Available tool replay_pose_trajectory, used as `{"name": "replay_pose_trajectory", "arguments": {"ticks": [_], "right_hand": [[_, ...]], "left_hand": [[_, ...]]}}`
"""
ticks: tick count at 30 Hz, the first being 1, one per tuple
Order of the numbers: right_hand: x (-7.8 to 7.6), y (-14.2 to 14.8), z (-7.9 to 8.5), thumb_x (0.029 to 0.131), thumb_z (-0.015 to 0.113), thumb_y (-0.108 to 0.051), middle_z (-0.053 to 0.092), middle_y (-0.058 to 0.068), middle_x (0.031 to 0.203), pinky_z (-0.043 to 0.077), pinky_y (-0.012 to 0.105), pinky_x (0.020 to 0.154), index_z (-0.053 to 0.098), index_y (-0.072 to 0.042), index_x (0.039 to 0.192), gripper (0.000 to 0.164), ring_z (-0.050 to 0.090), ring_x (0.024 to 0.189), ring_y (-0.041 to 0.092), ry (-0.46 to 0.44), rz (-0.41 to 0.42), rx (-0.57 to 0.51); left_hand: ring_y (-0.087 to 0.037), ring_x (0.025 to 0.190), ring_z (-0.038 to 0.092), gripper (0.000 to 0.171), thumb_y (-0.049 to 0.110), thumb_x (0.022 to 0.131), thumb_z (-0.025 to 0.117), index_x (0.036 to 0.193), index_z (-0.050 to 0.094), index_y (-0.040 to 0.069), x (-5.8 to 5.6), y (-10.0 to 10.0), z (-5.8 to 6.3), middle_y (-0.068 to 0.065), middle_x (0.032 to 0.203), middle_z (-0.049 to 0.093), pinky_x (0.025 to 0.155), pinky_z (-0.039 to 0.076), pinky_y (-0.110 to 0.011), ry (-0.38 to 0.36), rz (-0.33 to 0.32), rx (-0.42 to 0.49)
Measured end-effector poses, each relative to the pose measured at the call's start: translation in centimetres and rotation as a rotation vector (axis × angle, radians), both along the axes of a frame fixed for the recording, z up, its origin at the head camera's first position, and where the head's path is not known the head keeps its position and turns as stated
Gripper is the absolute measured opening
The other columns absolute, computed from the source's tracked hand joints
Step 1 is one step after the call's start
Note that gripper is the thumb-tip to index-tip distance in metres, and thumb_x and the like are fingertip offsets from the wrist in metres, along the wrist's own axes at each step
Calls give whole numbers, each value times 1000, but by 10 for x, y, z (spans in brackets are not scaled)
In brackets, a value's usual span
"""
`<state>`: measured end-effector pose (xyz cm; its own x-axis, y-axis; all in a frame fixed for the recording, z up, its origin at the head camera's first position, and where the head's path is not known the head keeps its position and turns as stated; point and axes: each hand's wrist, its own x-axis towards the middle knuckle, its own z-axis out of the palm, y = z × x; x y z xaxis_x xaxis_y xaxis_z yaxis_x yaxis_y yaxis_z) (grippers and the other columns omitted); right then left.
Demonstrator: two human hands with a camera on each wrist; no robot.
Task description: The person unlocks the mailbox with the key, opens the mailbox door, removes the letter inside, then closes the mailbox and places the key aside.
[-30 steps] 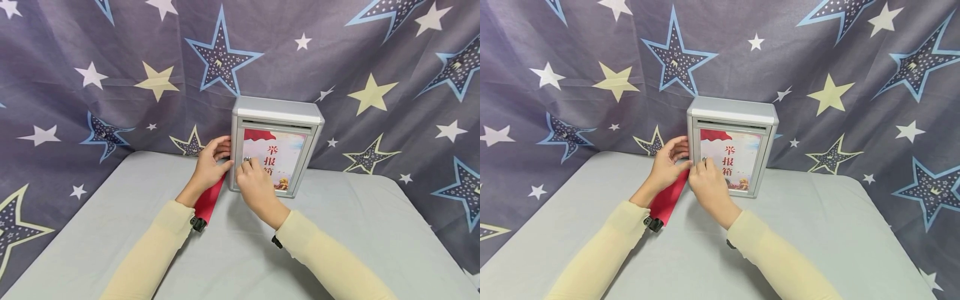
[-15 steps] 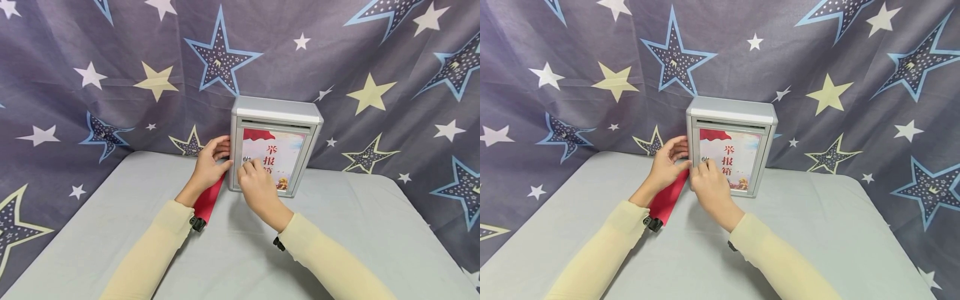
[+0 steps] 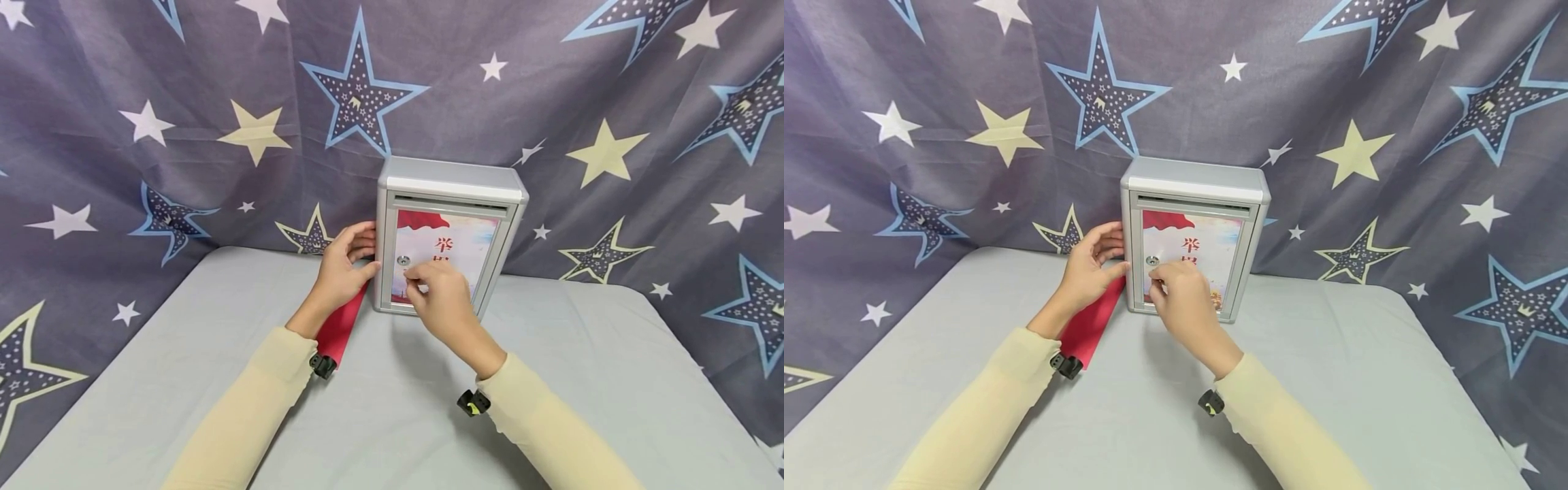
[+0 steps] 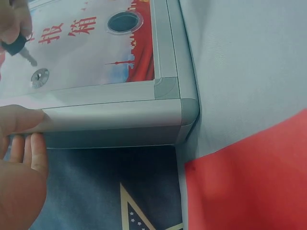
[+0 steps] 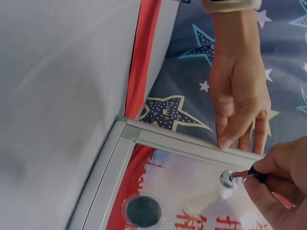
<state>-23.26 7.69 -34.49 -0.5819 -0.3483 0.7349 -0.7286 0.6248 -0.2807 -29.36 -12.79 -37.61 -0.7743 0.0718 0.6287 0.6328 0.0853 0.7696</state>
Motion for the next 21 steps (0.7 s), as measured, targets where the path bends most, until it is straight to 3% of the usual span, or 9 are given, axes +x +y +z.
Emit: {"name": "replay_pose_trajectory", "arguments": {"ticks": [9,14,21], "right_hand": [[-5,20,-4,88,73,7,77,12,91,64,30,77,79,2,95,10,74,83,21,-213,75,-121],[-8,29,-6,89,75,3,77,9,91,65,30,75,79,0,97,9,74,81,18,-295,79,-150],[-8,40,-9,89,77,-1,78,8,94,63,29,71,79,0,101,12,73,80,18,-403,59,-150]], "left_hand": [[-29,112,60,67,-24,79,71,141,53,-5,0,-1,-1,-21,126,56,101,56,-41,-4,-1,0],[-30,113,59,67,-22,81,72,142,53,-3,-1,-1,-2,-21,126,56,102,55,-45,-9,-1,-3],[-28,112,60,66,-22,81,72,141,54,-3,0,-1,0,-19,126,57,101,56,-39,-14,3,-11]]}}
